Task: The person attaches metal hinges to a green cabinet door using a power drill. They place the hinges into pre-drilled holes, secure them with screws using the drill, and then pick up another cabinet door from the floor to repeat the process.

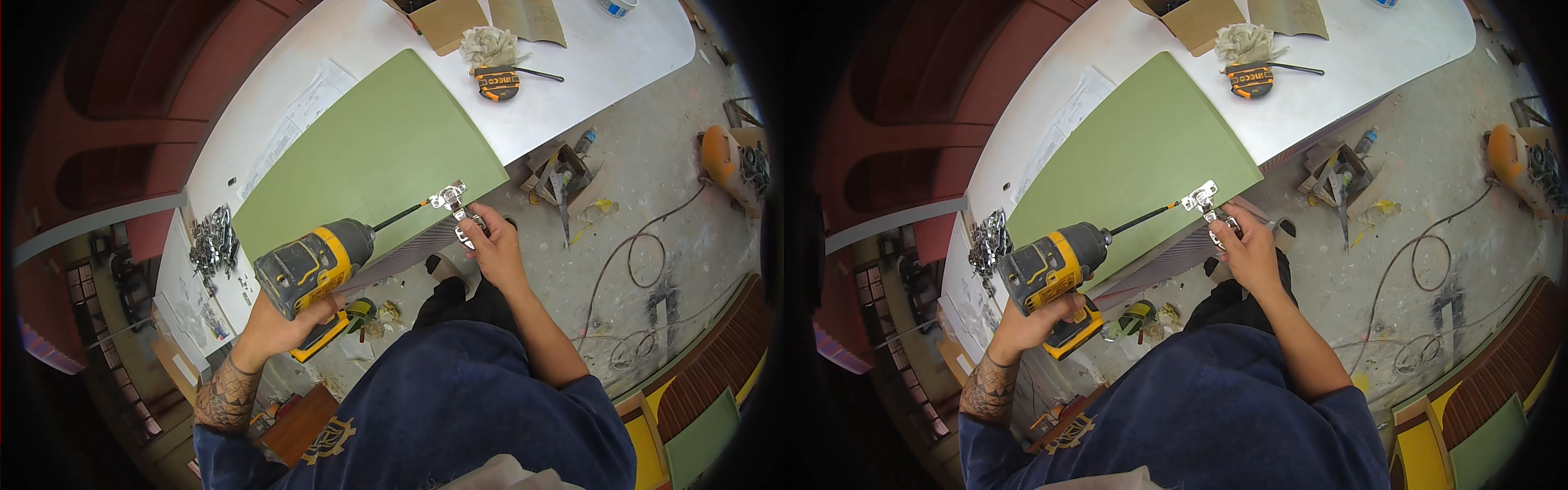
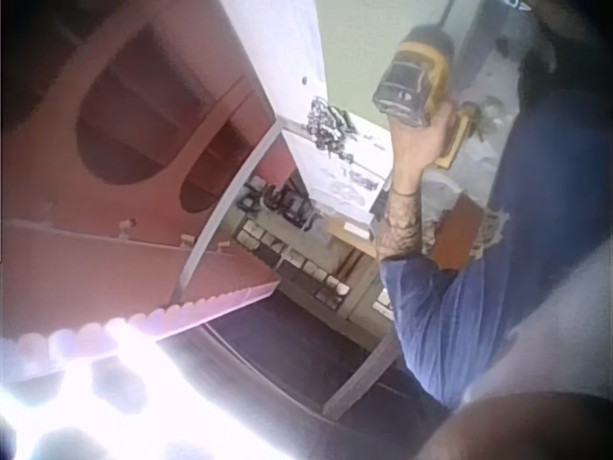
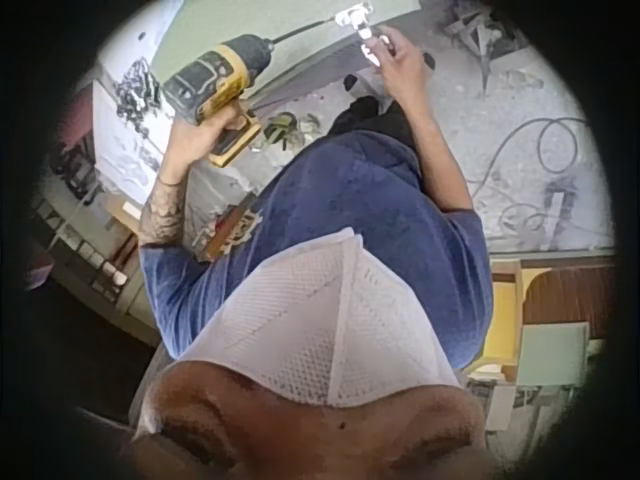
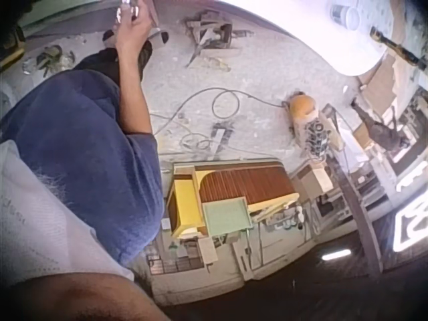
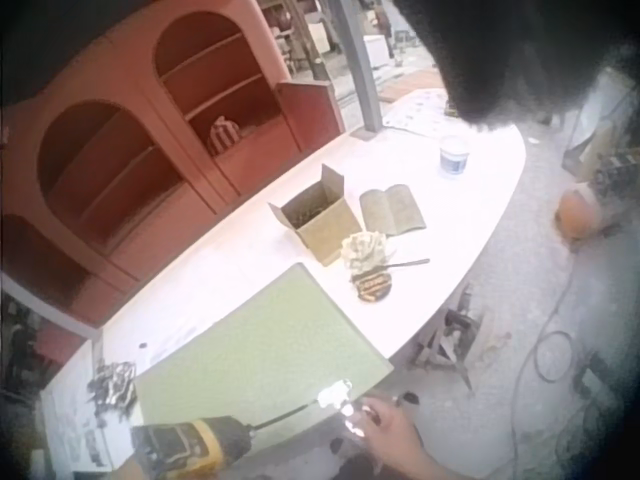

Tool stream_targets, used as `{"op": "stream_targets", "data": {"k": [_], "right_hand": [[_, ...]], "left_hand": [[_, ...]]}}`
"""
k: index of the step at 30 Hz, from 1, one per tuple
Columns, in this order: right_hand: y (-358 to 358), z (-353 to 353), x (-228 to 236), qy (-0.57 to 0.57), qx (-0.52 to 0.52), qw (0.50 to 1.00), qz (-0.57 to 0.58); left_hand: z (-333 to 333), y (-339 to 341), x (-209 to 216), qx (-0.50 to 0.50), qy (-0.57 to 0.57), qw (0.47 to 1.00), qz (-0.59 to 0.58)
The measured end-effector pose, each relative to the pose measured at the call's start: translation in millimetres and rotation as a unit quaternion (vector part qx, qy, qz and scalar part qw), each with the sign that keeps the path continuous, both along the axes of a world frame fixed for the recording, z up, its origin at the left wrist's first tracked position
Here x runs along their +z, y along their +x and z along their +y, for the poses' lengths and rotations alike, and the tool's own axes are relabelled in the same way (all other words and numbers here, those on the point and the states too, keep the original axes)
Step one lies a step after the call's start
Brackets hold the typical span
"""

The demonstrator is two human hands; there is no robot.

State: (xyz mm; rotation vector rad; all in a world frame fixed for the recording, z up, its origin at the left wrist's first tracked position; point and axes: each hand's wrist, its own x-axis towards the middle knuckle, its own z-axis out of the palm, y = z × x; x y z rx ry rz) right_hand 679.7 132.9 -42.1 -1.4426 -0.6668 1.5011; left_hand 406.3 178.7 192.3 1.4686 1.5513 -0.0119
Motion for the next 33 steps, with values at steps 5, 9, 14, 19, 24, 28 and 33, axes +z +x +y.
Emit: {"op": "stream_targets", "data": {"k": [5,9,14,19,24,28,33], "right_hand": [[-0.2,-1.1,-1.6,-0.005,-0.002,1.000,-0.006],[-0.7,-0.6,-0.3,-0.008,-0.004,1.000,-0.004],[-1.2,-0.6,1.0,-0.008,-0.015,1.000,0.004],[-0.5,0.0,3.6,-0.008,-0.009,1.000,-0.002],[-0.5,-1.3,-1.6,-0.001,-0.017,1.000,-0.002],[0.1,-1.4,-2.2,-0.007,-0.014,1.000,-0.003],[-1.1,-1.9,-4.8,-0.004,-0.015,1.000,-0.005]], "left_hand": [[3.3,9.3,11.1,-0.010,-0.030,0.999,0.030],[4.3,14.7,14.9,-0.022,-0.026,0.999,0.034],[7.6,19.9,15.4,-0.029,-0.031,0.998,0.046],[8.9,16.9,11.6,-0.039,-0.017,0.998,0.052],[13.6,24.7,10.9,-0.030,-0.026,0.998,0.050],[16.3,29.9,15.3,-0.045,-0.031,0.996,0.069],[16.0,33.1,15.9,-0.065,0.012,0.997,0.031]]}}
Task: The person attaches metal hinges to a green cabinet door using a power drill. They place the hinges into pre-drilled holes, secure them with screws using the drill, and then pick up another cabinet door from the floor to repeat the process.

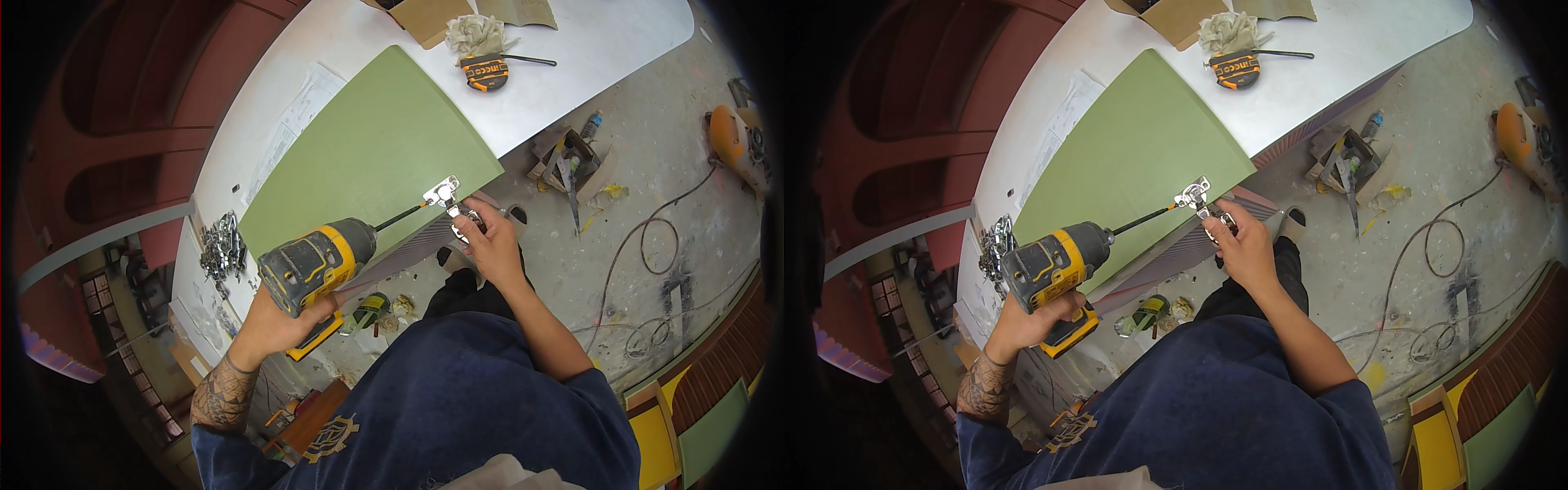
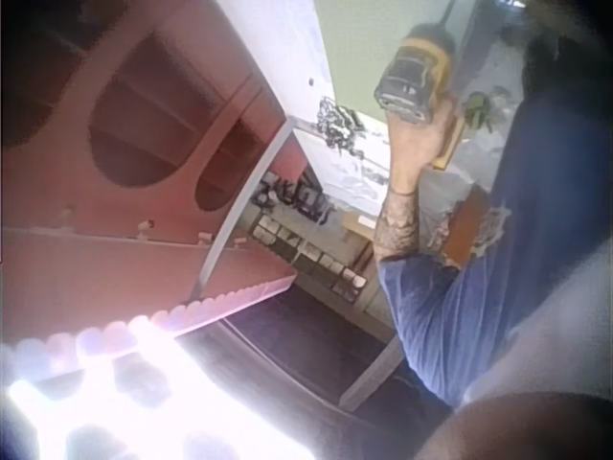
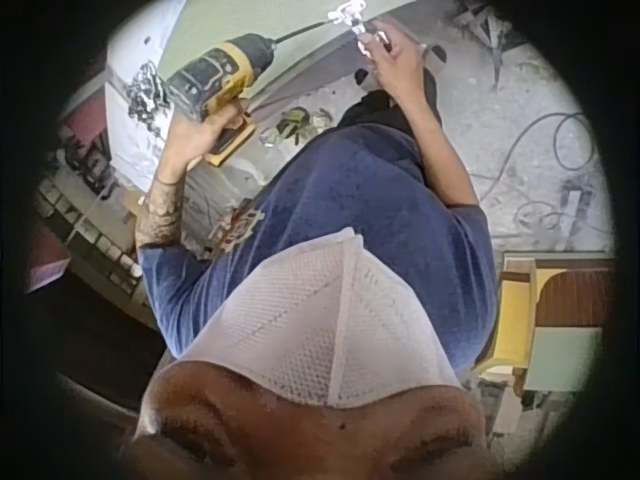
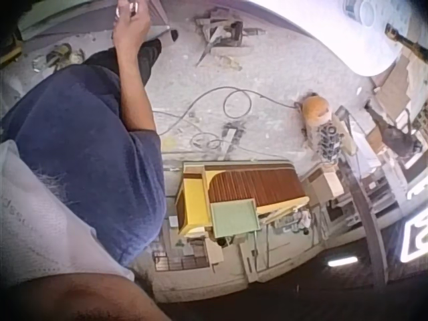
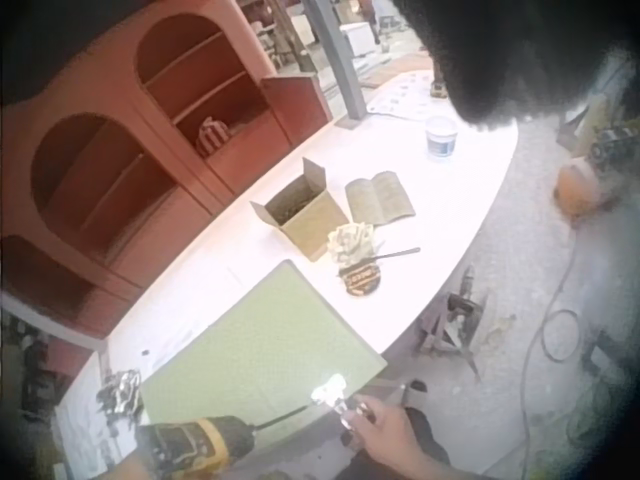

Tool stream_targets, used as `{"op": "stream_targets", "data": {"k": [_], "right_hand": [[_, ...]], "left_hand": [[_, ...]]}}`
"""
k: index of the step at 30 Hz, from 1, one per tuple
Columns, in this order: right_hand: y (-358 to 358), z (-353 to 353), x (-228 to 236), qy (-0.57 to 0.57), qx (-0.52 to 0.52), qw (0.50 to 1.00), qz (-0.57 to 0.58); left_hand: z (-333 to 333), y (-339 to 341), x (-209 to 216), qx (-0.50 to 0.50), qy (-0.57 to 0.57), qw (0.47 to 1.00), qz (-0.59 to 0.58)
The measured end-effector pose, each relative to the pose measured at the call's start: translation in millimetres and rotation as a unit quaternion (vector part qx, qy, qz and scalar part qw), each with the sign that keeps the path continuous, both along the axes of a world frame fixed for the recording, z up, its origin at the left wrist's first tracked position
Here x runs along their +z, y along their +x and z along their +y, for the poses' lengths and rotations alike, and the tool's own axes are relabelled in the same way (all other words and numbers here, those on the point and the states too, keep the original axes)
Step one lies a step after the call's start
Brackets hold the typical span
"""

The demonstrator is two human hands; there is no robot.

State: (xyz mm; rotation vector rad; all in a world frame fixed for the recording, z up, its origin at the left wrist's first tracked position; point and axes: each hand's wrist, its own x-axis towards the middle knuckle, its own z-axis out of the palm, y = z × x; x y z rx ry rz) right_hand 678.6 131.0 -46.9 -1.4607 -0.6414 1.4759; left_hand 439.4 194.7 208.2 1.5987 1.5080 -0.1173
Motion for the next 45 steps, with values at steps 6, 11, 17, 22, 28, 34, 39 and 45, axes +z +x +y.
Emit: {"op": "stream_targets", "data": {"k": [6,11,17,22,28,34,39,45], "right_hand": [[0.2,0.6,3.4,-0.003,0.002,1.000,-0.007],[0.2,0.1,1.7,-0.004,0.000,1.000,-0.005],[-0.6,-0.4,0.8,0.003,0.001,1.000,-0.011],[-0.1,-1.0,-0.5,0.002,0.003,1.000,-0.012],[-0.2,0.2,1.2,-0.004,0.003,1.000,0.006],[3.5,1.4,-1.2,0.001,0.012,1.000,0.019],[3.5,0.9,-0.3,0.006,0.009,0.999,0.031],[4.5,3.0,6.1,0.000,0.010,0.999,0.032]], "left_hand": [[0.3,1.9,0.9,0.001,-0.001,1.000,-0.001],[1.9,4.8,2.8,-0.001,0.000,1.000,0.003],[1.9,1.2,0.6,-0.019,0.014,1.000,0.005],[2.9,2.0,1.2,-0.022,0.013,1.000,0.010],[9.8,12.0,6.5,-0.025,-0.010,0.999,0.037],[33.1,39.6,17.4,-0.134,0.060,0.988,0.042],[49.3,46.3,20.5,-0.240,0.094,0.965,0.051],[58.6,57.9,26.1,-0.199,0.010,0.977,0.073]]}}
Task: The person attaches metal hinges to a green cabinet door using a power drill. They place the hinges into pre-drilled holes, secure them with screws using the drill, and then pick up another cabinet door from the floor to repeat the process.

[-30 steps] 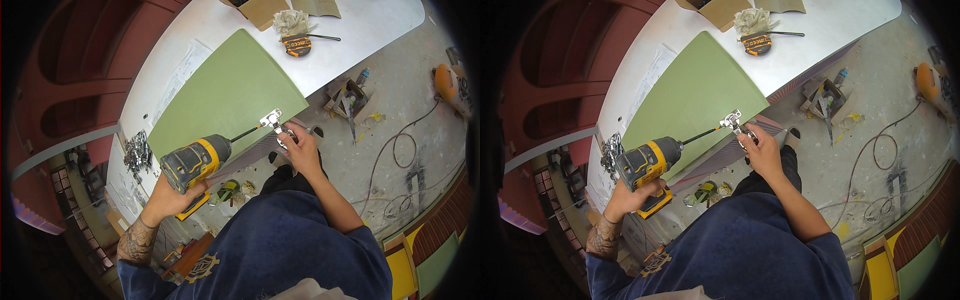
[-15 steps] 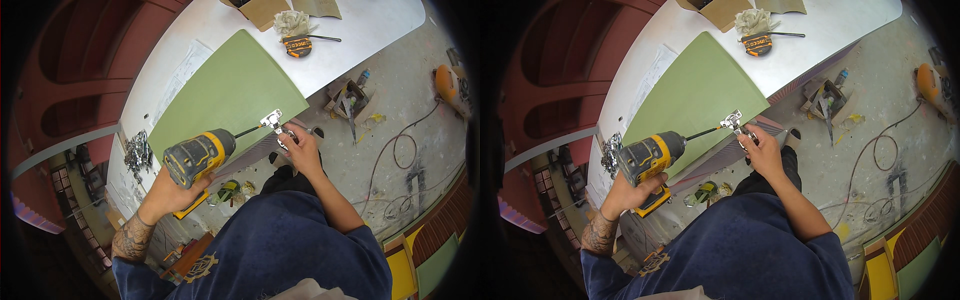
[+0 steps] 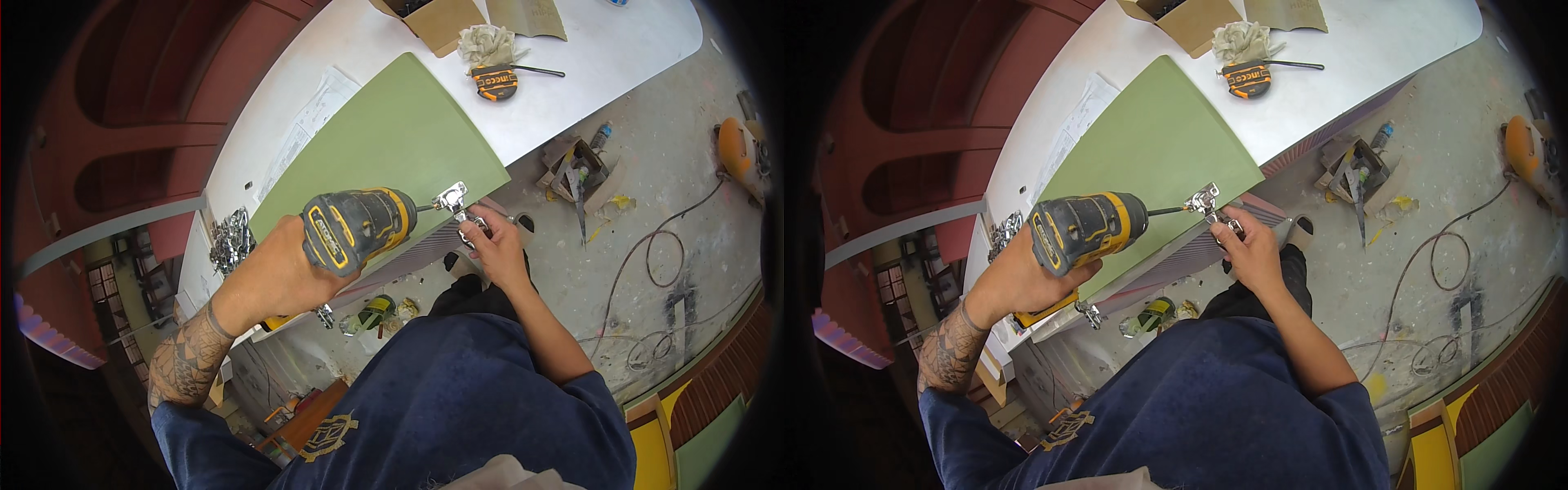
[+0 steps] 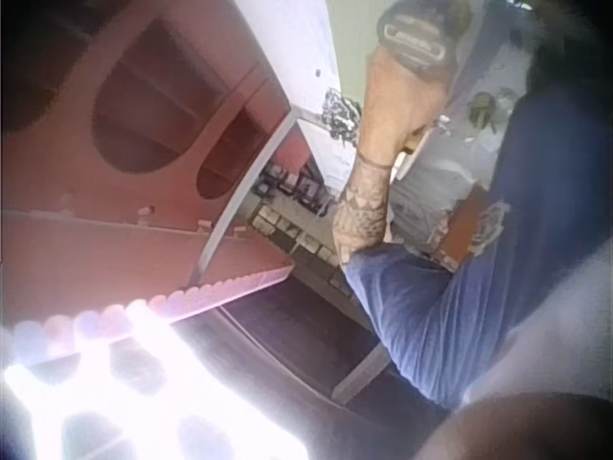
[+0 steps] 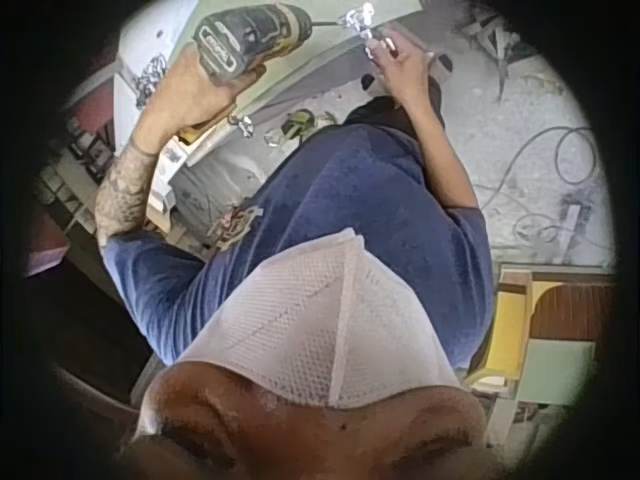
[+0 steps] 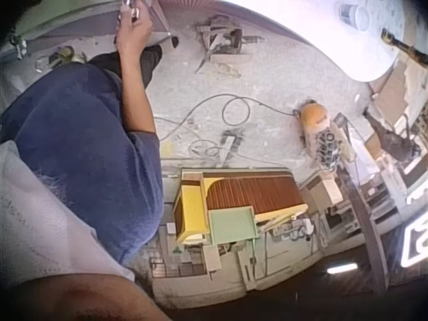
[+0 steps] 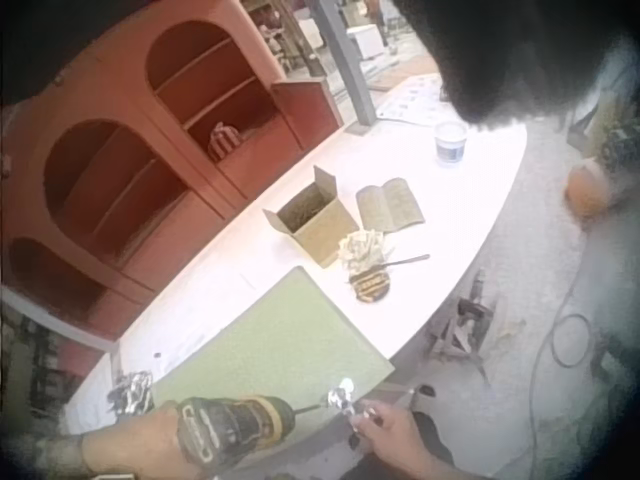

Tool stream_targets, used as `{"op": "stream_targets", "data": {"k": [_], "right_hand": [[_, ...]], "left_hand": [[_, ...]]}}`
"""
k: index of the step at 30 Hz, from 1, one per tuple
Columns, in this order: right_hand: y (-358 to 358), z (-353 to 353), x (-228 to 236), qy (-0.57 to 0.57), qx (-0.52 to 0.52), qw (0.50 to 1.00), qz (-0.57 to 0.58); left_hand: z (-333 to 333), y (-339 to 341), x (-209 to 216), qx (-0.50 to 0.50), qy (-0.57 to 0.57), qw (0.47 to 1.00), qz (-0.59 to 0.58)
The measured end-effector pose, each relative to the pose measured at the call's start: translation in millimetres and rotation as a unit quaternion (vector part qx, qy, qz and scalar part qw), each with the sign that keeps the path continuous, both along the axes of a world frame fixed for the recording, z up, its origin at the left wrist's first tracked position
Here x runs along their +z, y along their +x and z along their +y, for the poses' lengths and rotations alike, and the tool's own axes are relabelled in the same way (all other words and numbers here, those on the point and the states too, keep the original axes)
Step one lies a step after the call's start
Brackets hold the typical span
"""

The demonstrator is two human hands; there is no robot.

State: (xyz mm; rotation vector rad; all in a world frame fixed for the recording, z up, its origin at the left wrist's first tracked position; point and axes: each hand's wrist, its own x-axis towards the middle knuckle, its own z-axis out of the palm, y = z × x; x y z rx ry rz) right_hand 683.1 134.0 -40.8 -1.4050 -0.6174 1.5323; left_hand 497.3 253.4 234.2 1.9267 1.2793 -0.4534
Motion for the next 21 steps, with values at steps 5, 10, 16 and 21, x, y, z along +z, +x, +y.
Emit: {"op": "stream_targets", "data": {"k": [5,10,16,21], "right_hand": [[0.6,-0.1,-2.0,0.000,0.001,1.000,0.005],[1.0,0.6,-0.5,0.001,0.003,1.000,-0.011],[0.2,0.5,-4.9,0.000,0.001,1.000,-0.005],[1.0,1.2,-3.4,0.002,0.004,1.000,-0.005]], "left_hand": [[1.7,2.4,-0.8,-0.006,-0.006,1.000,0.007],[4.6,-2.3,-7.8,-0.030,-0.008,0.999,0.009],[3.2,-7.5,-17.5,-0.045,0.021,0.998,-0.030],[1.2,-12.4,-18.1,-0.022,0.035,0.998,-0.043]]}}
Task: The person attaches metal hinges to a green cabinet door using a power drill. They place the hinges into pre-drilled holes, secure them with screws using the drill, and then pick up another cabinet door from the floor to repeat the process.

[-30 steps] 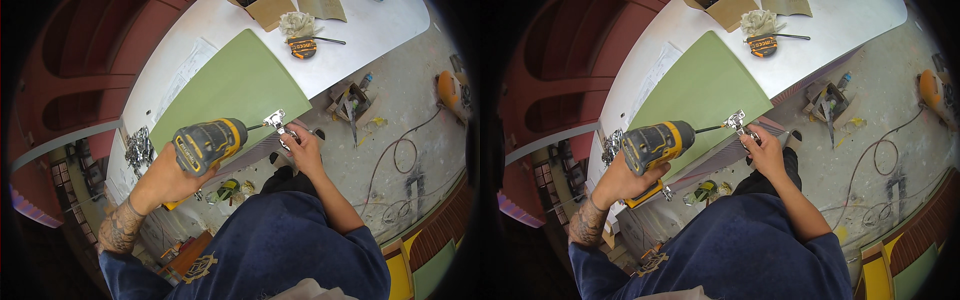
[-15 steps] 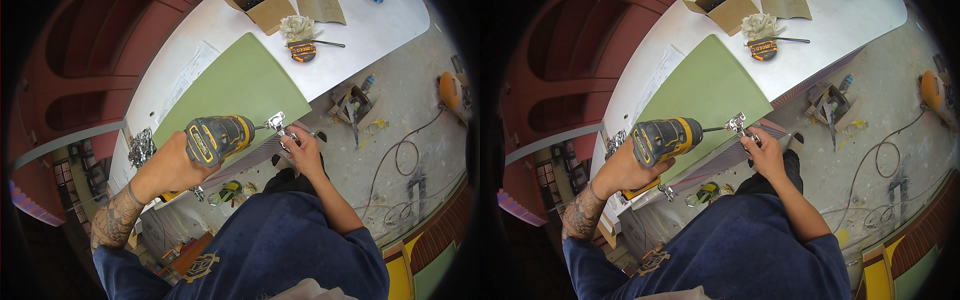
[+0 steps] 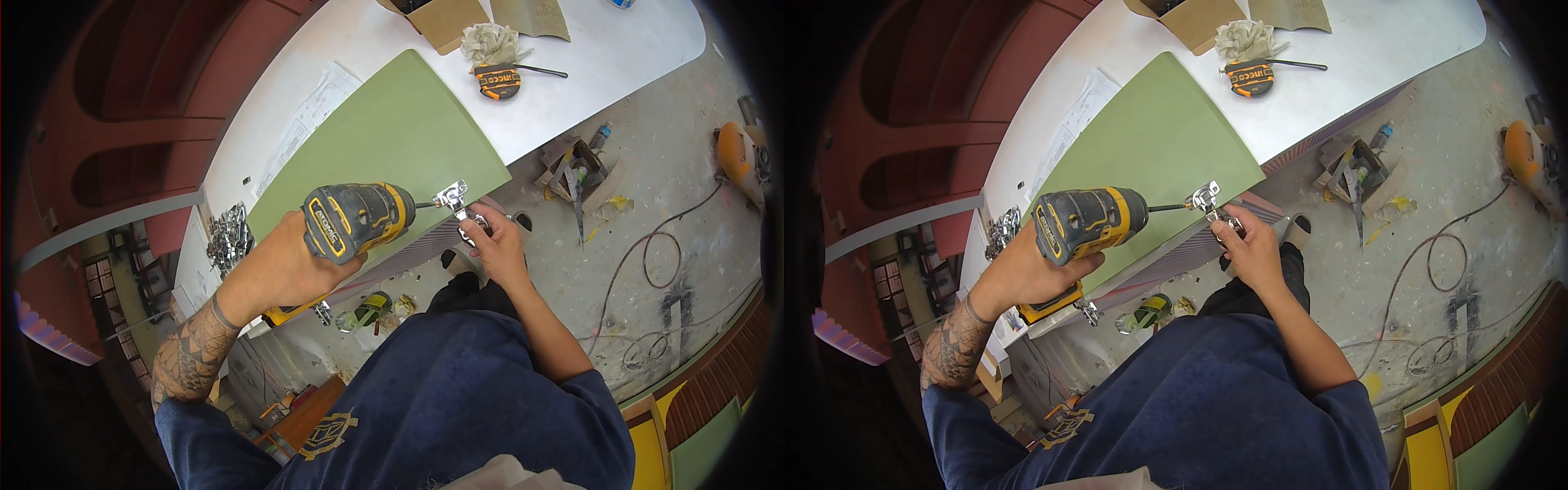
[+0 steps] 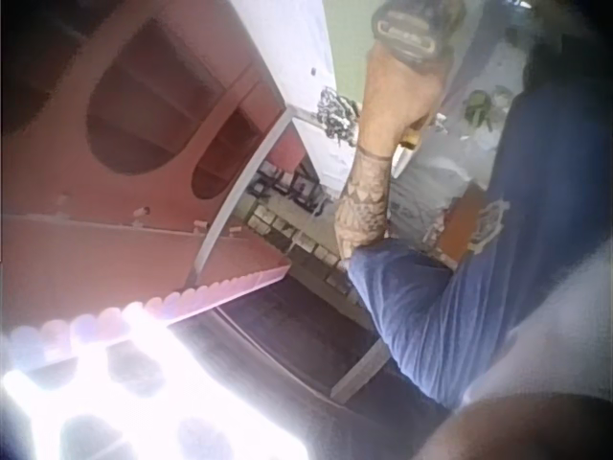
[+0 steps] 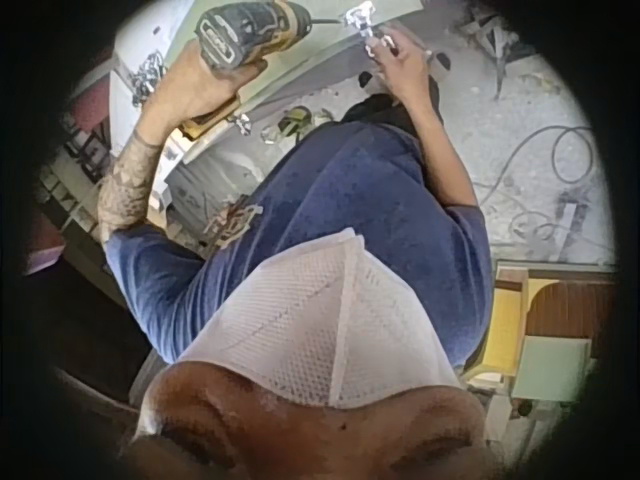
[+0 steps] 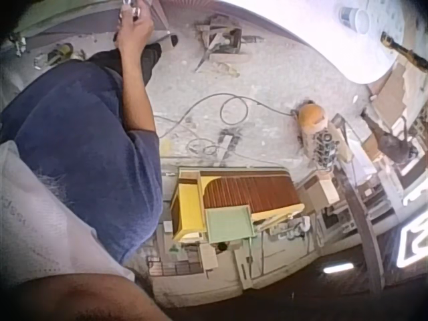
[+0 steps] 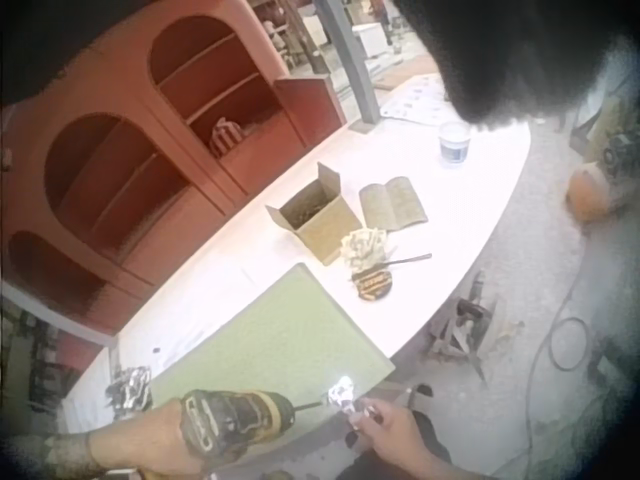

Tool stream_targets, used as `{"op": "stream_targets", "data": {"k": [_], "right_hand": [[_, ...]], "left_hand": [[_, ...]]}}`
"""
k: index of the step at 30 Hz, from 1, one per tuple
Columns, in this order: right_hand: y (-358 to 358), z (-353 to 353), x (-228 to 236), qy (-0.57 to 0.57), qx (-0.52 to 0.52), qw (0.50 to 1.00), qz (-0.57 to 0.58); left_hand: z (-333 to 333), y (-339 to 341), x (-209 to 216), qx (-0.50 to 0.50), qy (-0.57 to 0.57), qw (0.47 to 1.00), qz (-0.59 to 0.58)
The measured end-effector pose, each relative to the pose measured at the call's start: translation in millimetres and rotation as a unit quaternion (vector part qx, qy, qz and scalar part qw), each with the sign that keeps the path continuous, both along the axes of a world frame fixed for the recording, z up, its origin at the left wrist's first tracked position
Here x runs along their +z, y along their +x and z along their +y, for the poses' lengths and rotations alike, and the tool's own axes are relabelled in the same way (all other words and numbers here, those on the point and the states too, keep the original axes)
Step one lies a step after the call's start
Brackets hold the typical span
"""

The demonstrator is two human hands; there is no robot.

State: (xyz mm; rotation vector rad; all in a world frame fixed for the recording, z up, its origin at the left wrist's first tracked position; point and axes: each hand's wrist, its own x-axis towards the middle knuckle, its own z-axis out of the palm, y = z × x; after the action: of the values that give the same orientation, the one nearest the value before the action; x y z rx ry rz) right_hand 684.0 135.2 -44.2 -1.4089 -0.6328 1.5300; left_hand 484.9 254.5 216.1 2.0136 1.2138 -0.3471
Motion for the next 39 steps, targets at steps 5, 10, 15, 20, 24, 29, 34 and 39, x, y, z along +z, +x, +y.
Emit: {"op": "stream_targets", "data": {"k": [5,10,15,20,24,29,34,39], "right_hand": [[-0.9,-1.1,3.0,0.008,0.002,1.000,-0.006],[1.6,-4.7,-7.7,0.000,0.032,0.999,-0.033],[-1.4,-6.4,-7.6,-0.009,-0.007,1.000,-0.029],[-3.5,-11.7,-12.2,0.055,-0.138,0.967,-0.206],[-46.0,1.2,51.7,0.268,-0.099,0.828,-0.482],[-156.6,45.6,66.2,0.360,0.129,0.848,-0.368],[-312.9,111.2,29.0,0.535,0.392,0.690,-0.289],[-479.2,139.7,-26.6,0.577,0.487,0.573,-0.317]], "left_hand": [[-8.4,-1.4,1.9,0.001,0.006,1.000,0.004],[-23.3,-14.3,1.6,0.186,-0.107,0.977,-0.009],[-70.7,-75.3,6.7,0.314,-0.068,0.941,-0.103],[-148.2,-162.1,-11.3,0.488,-0.029,0.808,-0.330],[-231.9,-224.9,-38.6,0.584,0.015,0.697,-0.415],[-286.2,-275.6,-97.7,0.678,0.043,0.576,-0.454],[-323.6,-299.6,-169.1,0.746,0.084,0.456,-0.477],[-351.3,-319.4,-214.9,0.794,0.103,0.374,-0.469]]}}
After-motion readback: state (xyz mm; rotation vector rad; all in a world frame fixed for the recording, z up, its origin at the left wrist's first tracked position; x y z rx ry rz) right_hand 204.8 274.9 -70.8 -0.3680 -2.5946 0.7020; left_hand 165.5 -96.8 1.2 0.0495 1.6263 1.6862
